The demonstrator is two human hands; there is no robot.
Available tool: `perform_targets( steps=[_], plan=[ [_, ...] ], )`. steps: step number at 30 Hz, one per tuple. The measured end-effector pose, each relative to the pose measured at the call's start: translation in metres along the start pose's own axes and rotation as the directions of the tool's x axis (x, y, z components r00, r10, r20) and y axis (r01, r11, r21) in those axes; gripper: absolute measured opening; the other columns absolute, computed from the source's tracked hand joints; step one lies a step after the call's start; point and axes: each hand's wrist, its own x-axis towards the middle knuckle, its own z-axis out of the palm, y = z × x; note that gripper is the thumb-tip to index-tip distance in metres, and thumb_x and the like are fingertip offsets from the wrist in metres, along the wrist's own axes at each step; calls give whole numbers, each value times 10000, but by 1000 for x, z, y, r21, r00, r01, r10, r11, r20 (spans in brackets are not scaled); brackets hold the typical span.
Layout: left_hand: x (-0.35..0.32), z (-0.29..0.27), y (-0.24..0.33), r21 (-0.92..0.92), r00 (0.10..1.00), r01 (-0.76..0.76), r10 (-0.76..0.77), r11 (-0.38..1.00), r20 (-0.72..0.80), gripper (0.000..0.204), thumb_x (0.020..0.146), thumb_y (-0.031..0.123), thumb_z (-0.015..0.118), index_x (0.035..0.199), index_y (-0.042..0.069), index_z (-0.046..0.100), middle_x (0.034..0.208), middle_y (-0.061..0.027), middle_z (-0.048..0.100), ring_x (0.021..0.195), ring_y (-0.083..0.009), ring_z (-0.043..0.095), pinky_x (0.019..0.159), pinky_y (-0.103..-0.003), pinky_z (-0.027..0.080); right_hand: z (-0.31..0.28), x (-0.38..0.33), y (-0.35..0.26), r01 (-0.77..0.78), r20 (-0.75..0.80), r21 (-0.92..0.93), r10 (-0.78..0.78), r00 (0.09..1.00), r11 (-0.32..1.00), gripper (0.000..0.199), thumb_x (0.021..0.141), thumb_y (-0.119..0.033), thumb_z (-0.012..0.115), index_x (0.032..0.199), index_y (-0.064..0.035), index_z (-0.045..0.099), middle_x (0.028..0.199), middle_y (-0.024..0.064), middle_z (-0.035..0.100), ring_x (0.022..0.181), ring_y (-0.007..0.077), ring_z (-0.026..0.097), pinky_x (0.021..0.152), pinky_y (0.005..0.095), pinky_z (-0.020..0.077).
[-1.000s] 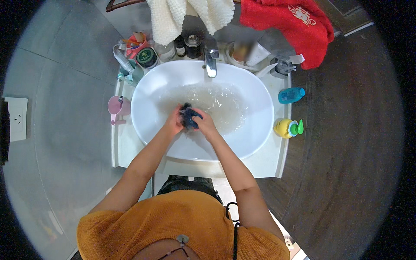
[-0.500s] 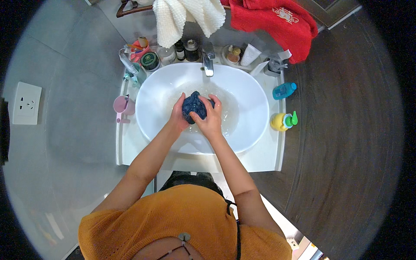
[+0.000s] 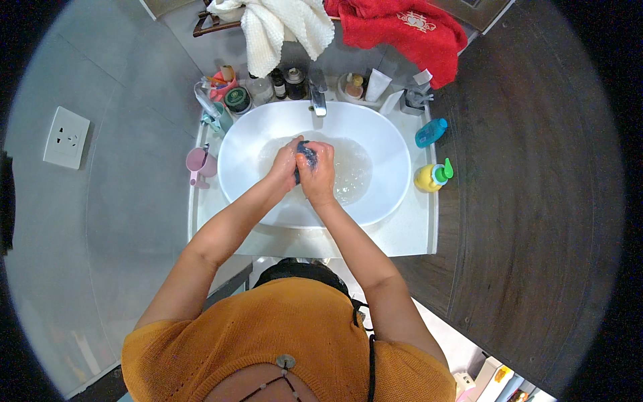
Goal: The person moves a water jug and a cloth, picks up a small package, walks to a bathroom sink, and washes the cloth by rubbing it with both hands under running water.
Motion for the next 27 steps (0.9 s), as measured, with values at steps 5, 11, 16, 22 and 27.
perform_targets(
  steps=[5,11,16,22,27],
  plan=[
    [-17,10,0,41,992,-101,104,994,-72,240,870,272,448,873,44,523,758,-63,549,658,-178,542,580,-317,452,1,-1,-3,-251,-14,264,263,965,931,209,844,-218,534,872,-11,524,816,122,514,776,235,509,712,315,408],
    [-2,-4,-16,366,924,-311,370,877,-100,230,843,212,458,762,11,535,689,-42,518,613,-144,476,549,-311,391,4,3,-6,-555,35,483,618,785,677,259,866,-263,519,787,-18,534,674,28,491,650,127,459,636,280,400],
    [-12,-17,-20,619,840,-491,521,613,151,272,850,260,478,767,7,530,675,-20,487,626,-115,401,574,-287,364,-19,15,14,-811,414,537,764,494,233,283,863,-336,499,776,-74,561,644,-5,492,548,100,445,467,238,359],
    [-10,-56,-19,246,988,-130,145,961,-45,403,865,423,471,1090,90,492,1019,-50,523,931,-183,512,789,-337,418,-54,40,17,-575,441,-12,520,731,818,307,792,-307,605,970,-58,573,777,63,617,695,159,594,607,270,479],
    [-9,-89,-30,56,976,192,-185,980,-116,725,789,628,440,1315,149,299,1375,-93,200,1254,-366,215,977,-545,256,-42,49,-21,-185,536,-84,201,820,979,361,690,-157,690,1010,-66,551,930,108,611,845,240,597,741,309,468]
  ],
)
